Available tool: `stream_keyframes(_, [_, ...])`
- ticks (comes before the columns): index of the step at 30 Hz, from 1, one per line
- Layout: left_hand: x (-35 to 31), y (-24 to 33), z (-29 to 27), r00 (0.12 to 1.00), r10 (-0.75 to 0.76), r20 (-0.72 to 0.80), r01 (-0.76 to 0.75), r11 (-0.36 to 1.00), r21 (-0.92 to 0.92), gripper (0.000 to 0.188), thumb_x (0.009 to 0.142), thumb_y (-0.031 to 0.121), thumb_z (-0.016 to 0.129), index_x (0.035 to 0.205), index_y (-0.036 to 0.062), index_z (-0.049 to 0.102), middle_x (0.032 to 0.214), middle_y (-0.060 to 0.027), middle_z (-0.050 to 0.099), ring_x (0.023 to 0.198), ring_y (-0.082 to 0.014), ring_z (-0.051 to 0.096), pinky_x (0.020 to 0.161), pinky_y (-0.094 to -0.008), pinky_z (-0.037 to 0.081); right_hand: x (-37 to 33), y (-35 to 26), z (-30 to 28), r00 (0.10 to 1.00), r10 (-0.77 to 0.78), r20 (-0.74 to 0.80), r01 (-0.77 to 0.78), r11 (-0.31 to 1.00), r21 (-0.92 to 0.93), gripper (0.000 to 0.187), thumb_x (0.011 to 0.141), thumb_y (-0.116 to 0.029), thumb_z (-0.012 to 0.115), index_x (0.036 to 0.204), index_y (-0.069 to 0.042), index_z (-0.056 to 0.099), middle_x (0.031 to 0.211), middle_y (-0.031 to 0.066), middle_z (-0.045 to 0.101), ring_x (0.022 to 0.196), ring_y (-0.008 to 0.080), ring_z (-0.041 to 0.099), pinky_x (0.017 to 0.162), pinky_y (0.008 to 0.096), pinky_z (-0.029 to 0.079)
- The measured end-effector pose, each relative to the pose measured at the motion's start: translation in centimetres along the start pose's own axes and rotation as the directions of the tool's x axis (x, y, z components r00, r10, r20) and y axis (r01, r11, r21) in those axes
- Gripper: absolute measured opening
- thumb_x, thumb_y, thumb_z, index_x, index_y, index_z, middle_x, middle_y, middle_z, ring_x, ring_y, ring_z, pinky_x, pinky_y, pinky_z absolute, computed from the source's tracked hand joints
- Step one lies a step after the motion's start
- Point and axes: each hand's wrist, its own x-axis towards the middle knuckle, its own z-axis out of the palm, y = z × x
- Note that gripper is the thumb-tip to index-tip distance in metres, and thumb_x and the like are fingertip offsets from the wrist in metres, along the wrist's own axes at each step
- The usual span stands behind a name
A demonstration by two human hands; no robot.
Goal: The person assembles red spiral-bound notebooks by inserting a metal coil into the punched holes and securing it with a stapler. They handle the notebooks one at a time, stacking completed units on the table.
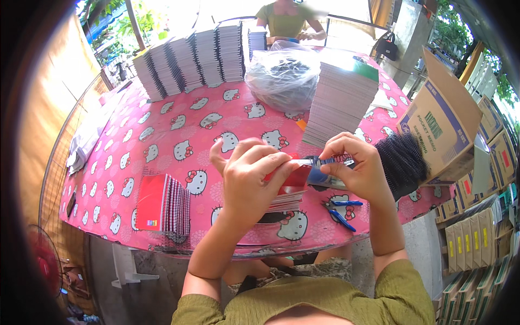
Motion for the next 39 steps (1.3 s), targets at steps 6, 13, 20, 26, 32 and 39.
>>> stream_keyframes(6, [-1.1,1.0,1.0,0.987,-0.120,-0.111,0.129,0.988,0.081,0.015,0.073,0.029,0.079,0.080,0.0169,0.075,0.086,0.0031,0.068,0.101,-0.0203,0.057,0.100,-0.0509,0.025,0.5,-0.9,0.4,0.962,0.201,0.183,-0.203,0.979,-0.007,0.016,0.088,-0.015,0.065,0.095,0.000,0.065,0.085,0.0092,0.064,0.081,0.0188,0.062,0.074,0.0316,0.048])
stream_keyframes(13, [-1.2,-0.3,1.4,0.985,-0.158,-0.071,0.149,0.982,-0.117,0.018,0.072,0.032,0.079,0.079,0.0168,0.073,0.077,0.0023,0.066,0.094,-0.0195,0.054,0.091,-0.0444,0.027,0.6,-0.1,0.6,0.986,0.107,0.131,-0.099,0.993,-0.068,0.019,0.080,-0.010,0.071,0.096,0.000,0.066,0.086,0.0113,0.065,0.082,0.0234,0.064,0.076,0.0337,0.049])
stream_keyframes(20, [-1.0,-0.1,1.4,0.986,-0.146,-0.079,0.139,0.987,-0.081,0.020,0.068,0.030,0.082,0.078,0.0148,0.074,0.076,0.0022,0.066,0.089,-0.0188,0.054,0.087,-0.0402,0.032,0.5,-0.3,0.7,0.996,0.065,0.064,-0.061,0.997,-0.056,0.017,0.076,-0.003,0.071,0.093,-0.002,0.067,0.084,0.0078,0.064,0.081,0.0179,0.063,0.074,0.0295,0.049])
stream_keyframes(26, [-1.2,-0.1,1.0,0.991,-0.090,-0.104,0.083,0.994,-0.068,0.019,0.066,0.021,0.083,0.080,0.0128,0.075,0.077,0.0024,0.067,0.083,-0.0176,0.055,0.080,-0.0335,0.039,0.4,-1.1,1.8,0.994,0.095,0.047,-0.091,0.993,-0.078,0.013,0.080,-0.005,0.069,0.091,-0.004,0.062,0.082,0.0082,0.060,0.076,0.0232,0.062,0.066,0.0323,0.049])
stream_keyframes(32, [-1.7,-0.3,1.0,0.987,-0.154,-0.052,0.145,0.978,-0.148,0.015,0.071,0.024,0.079,0.083,0.0174,0.073,0.077,0.0031,0.066,0.087,-0.0193,0.055,0.083,-0.0365,0.034,0.3,-1.1,2.3,0.984,-0.156,0.084,0.177,0.902,-0.393,0.017,0.082,-0.009,0.068,0.094,-0.005,0.057,0.088,0.0104,0.058,0.079,0.0337,0.061,0.063,0.0410,0.049])
stream_keyframes(39, [-1.7,-0.3,0.7,0.991,-0.123,-0.057,0.114,0.984,-0.135,0.015,0.071,0.022,0.079,0.084,0.0171,0.074,0.079,0.0025,0.067,0.086,-0.0185,0.056,0.081,-0.0367,0.034,0.5,-2.1,3.2,0.998,-0.061,-0.011,0.052,0.925,-0.376,0.014,0.083,-0.013,0.068,0.091,-0.005,0.060,0.085,0.0110,0.060,0.079,0.0323,0.062,0.063,0.0402,0.049])
